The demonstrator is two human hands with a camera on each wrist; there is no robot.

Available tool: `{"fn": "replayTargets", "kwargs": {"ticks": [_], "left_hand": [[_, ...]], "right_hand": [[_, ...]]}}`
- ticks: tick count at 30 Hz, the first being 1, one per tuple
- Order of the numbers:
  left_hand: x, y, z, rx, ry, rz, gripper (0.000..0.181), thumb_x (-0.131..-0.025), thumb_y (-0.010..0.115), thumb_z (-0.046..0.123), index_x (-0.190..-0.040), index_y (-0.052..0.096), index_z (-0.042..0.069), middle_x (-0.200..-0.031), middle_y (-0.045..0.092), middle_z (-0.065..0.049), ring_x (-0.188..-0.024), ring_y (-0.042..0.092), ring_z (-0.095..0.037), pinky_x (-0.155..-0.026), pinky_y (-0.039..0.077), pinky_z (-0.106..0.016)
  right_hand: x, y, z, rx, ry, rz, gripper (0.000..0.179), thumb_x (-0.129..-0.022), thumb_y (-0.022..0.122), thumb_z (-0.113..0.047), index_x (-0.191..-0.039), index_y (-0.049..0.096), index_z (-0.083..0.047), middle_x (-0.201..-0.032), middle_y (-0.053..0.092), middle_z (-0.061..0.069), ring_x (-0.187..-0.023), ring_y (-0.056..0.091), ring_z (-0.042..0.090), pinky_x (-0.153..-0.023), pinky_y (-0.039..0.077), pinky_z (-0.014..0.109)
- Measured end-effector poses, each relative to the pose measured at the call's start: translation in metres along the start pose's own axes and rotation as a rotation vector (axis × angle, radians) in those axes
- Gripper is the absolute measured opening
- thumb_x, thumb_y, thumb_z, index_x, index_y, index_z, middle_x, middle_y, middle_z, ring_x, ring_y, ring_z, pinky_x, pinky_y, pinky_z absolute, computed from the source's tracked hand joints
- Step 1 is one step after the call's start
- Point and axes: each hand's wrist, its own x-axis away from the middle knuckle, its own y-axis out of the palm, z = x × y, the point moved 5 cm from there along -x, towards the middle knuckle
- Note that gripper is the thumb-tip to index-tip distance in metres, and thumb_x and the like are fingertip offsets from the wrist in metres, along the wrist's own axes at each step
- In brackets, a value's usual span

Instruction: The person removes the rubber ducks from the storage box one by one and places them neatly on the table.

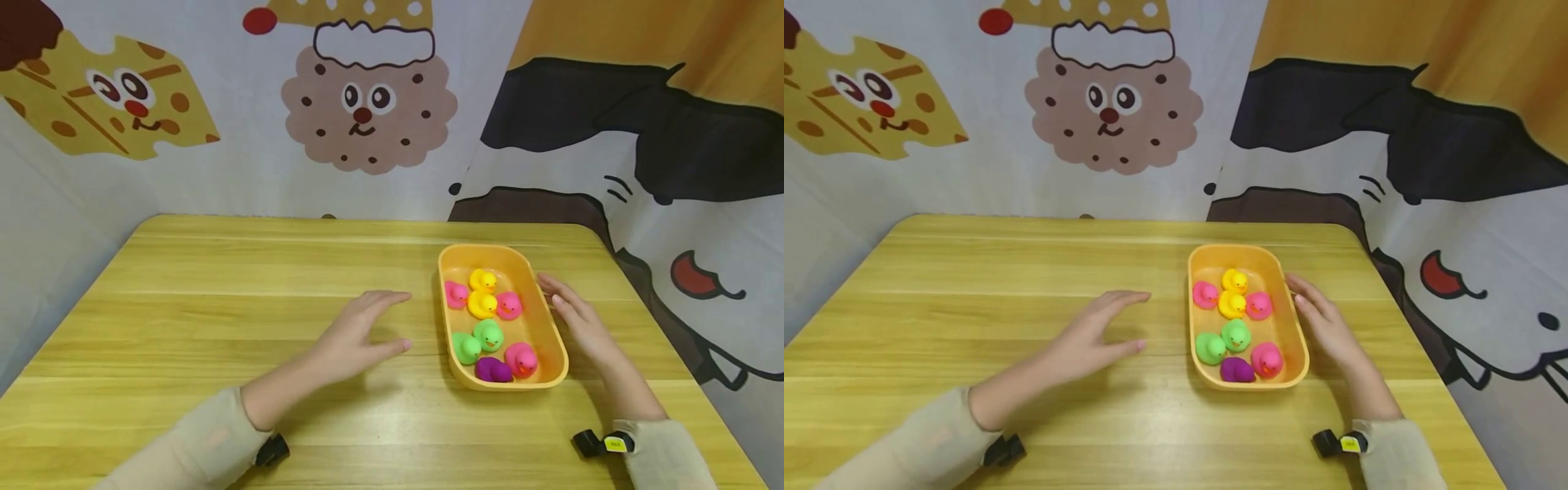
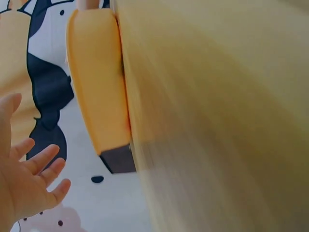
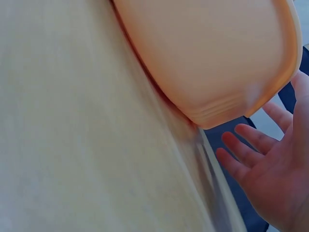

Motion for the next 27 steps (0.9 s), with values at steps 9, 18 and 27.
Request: {"fn": "replayTargets", "kwargs": {"ticks": [9,18,27], "left_hand": [[-0.018,0.023,0.017,0.053,0.042,-0.059,0.062,-0.086,0.07,0.038,-0.14,0.048,0.016,-0.139,0.049,-0.001,-0.127,0.042,-0.018,-0.103,0.034,-0.043],[-0.038,0.04,0.031,0.03,0.159,-0.088,0.058,-0.087,0.07,0.038,-0.138,0.051,0.019,-0.134,0.054,0.002,-0.122,0.045,-0.014,-0.103,0.034,-0.042],[-0.058,0.054,0.036,-0.034,0.163,-0.156,0.055,-0.088,0.067,0.042,-0.134,0.055,0.014,-0.126,0.059,0.002,-0.121,0.046,-0.014,-0.105,0.03,-0.037]], "right_hand": [[0.005,0.006,0.012,-0.257,0.118,-0.053,0.05,-0.105,0.038,-0.025,-0.15,0.029,-0.006,-0.147,0.036,0.001,-0.12,0.044,0.001,-0.089,0.043,0.018],[0.005,0.007,0.013,-0.271,0.059,-0.065,0.047,-0.104,0.039,-0.014,-0.149,0.031,-0.004,-0.142,0.039,-0.004,-0.121,0.043,0.002,-0.091,0.042,0.018],[0.004,0.009,0.018,-0.369,0.048,-0.1,0.049,-0.102,0.037,-0.006,-0.15,0.028,-0.006,-0.139,0.041,-0.005,-0.122,0.045,0.005,-0.092,0.043,0.02]]}}
